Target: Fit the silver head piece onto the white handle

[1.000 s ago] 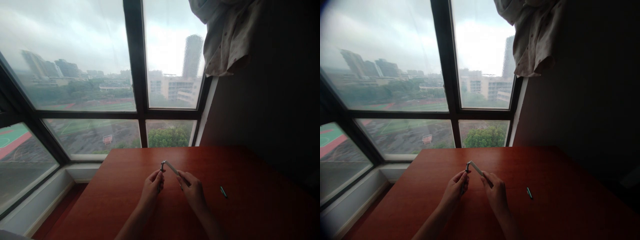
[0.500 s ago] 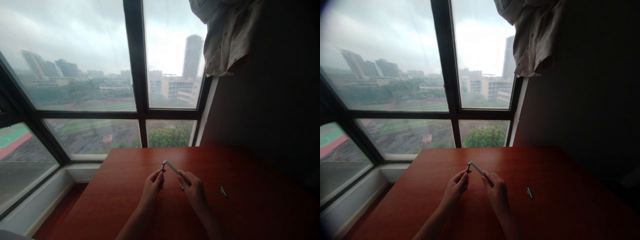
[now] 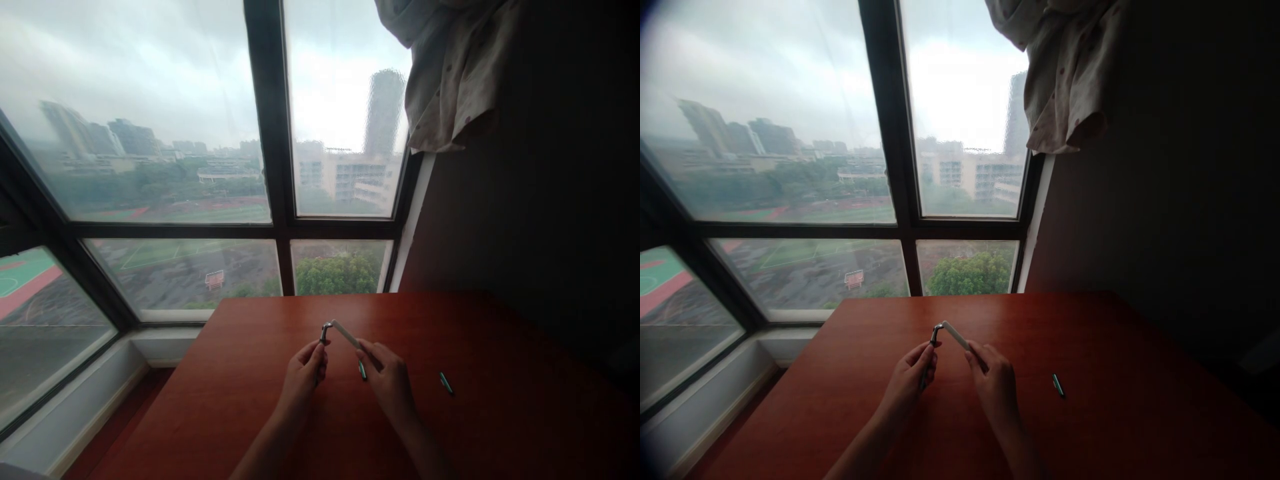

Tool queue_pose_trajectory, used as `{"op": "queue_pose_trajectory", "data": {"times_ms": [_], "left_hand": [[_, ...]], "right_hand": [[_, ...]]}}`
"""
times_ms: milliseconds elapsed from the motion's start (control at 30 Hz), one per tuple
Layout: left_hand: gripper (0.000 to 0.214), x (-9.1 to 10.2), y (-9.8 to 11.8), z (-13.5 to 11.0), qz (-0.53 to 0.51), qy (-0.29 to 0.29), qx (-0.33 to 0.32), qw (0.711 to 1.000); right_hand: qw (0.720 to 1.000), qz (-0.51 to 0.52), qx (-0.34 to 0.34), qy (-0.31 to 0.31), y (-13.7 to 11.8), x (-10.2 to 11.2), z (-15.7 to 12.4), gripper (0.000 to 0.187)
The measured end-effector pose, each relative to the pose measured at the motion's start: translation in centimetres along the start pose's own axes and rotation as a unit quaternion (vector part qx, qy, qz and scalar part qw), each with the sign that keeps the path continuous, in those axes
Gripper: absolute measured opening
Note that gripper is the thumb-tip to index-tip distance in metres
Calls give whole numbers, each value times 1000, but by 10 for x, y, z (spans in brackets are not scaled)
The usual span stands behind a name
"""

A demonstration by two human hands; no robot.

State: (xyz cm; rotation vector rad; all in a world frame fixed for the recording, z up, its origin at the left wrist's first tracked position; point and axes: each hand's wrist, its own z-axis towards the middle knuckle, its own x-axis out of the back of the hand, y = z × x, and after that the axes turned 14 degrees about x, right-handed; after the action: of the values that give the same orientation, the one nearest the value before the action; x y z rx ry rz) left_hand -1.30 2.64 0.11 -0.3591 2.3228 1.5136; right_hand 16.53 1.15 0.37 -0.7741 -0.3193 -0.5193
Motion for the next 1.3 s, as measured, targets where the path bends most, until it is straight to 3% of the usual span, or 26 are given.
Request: {"op": "queue_pose_trajectory", "data": {"times_ms": [900,1100,1300], "left_hand": [[46,-2,2,-3,-14,-22,1,1000],[41,-6,3,-8,-12,-39,4,999],[37,-9,2,-9,-14,-65,-2,998]], "right_hand": [[999,33,-33,-3,-2,0,1,27],[991,110,-78,0,1,-4,-1,34],[986,145,-74,-27,-6,-6,-1,39]]}}
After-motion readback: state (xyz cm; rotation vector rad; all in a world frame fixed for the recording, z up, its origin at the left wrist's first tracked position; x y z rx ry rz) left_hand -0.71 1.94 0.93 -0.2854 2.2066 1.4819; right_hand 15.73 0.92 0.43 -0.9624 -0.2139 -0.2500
